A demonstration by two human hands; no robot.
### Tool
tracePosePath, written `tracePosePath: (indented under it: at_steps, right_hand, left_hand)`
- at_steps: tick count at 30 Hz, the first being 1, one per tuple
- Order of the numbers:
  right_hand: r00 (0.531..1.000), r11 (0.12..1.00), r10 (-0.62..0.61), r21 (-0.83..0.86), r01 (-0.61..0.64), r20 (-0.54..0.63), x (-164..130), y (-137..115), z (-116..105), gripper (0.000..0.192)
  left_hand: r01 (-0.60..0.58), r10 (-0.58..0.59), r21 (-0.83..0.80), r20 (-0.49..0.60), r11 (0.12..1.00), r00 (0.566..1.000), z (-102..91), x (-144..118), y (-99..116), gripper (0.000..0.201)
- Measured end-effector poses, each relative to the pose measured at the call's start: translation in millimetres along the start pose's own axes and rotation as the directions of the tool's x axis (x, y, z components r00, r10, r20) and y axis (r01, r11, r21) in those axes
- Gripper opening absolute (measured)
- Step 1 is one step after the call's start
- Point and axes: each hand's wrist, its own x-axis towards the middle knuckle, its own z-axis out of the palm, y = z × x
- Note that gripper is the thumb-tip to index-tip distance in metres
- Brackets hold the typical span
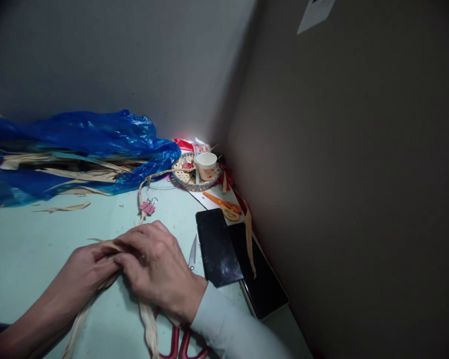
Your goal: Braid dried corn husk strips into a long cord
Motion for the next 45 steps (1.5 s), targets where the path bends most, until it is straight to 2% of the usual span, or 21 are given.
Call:
tracePosePath:
  at_steps: [2, 4, 8, 10, 13, 16, 19, 24, 27, 30, 33, 37, 41, 45]
  right_hand:
    - [1.000, 0.999, 0.009, 0.035, -0.009, 0.005, 1, 0, -1, 0.011]
    - [0.992, 0.985, 0.119, 0.130, -0.111, -0.049, 4, 0, -4, 0.011]
    - [0.904, 0.856, 0.408, 0.397, -0.331, -0.126, 9, 2, -20, 0.009]
    - [0.874, 0.798, 0.477, 0.461, -0.389, -0.089, 8, 4, -28, 0.012]
    - [0.849, 0.742, 0.528, 0.467, -0.480, 0.034, 4, 4, -30, 0.013]
    - [0.825, 0.734, 0.556, 0.407, -0.543, 0.097, -1, 2, -21, 0.010]
    - [0.818, 0.765, 0.571, 0.314, -0.562, 0.074, -3, 0, -11, 0.011]
    - [0.795, 0.775, 0.605, 0.204, -0.599, 0.037, -2, -6, -8, 0.012]
    - [0.780, 0.764, 0.625, 0.188, -0.618, 0.026, -1, -8, -10, 0.013]
    - [0.773, 0.752, 0.634, 0.218, -0.623, 0.020, -1, -8, -11, 0.011]
    - [0.777, 0.756, 0.629, 0.238, -0.609, -0.010, 0, -7, -10, 0.009]
    - [0.792, 0.770, 0.611, 0.241, -0.591, -0.013, -4, -6, -5, 0.012]
    - [0.801, 0.799, 0.598, 0.107, -0.592, -0.034, -11, -4, 3, 0.014]
    - [0.796, 0.796, 0.603, -0.019, -0.604, -0.045, -14, -3, 5, 0.015]
  left_hand:
    - [0.038, -0.037, -0.009, 0.014, 0.999, 0.999, 0.4, 0, 0, 0.008]
    - [0.073, -0.073, -0.027, 0.028, 0.997, 0.997, 0.6, 0, 0, 0.013]
    - [0.158, -0.159, -0.122, 0.002, 0.980, 0.987, -0.9, -4, 1, 0.028]
    - [0.227, -0.229, -0.188, 0.013, 0.955, 0.973, -1.9, -6, 2, 0.034]
    - [0.283, -0.277, -0.249, 0.058, 0.926, 0.959, -2.5, -9, 3, 0.037]
    - [0.272, -0.272, -0.290, 0.042, 0.918, 0.962, -1.8, -10, 2, 0.044]
    - [0.264, -0.276, -0.313, 0.006, 0.912, 0.961, -1.0, -9, 3, 0.050]
    - [0.272, -0.293, -0.298, -0.025, 0.915, 0.956, -0.3, -7, 5, 0.047]
    - [0.318, -0.338, -0.257, -0.036, 0.912, 0.940, 0.2, -5, 4, 0.052]
    - [0.261, -0.280, -0.256, -0.039, 0.931, 0.959, 1.4, -4, 2, 0.065]
    - [0.226, -0.244, -0.268, -0.036, 0.937, 0.969, 3.4, -5, 3, 0.074]
    - [0.230, -0.241, -0.244, -0.017, 0.942, 0.970, 6.1, -9, 6, 0.070]
    - [0.245, -0.263, -0.273, -0.028, 0.930, 0.965, 6.0, -11, 4, 0.066]
    - [0.245, -0.252, -0.237, 0.004, 0.940, 0.968, 3.1, -10, -2, 0.073]
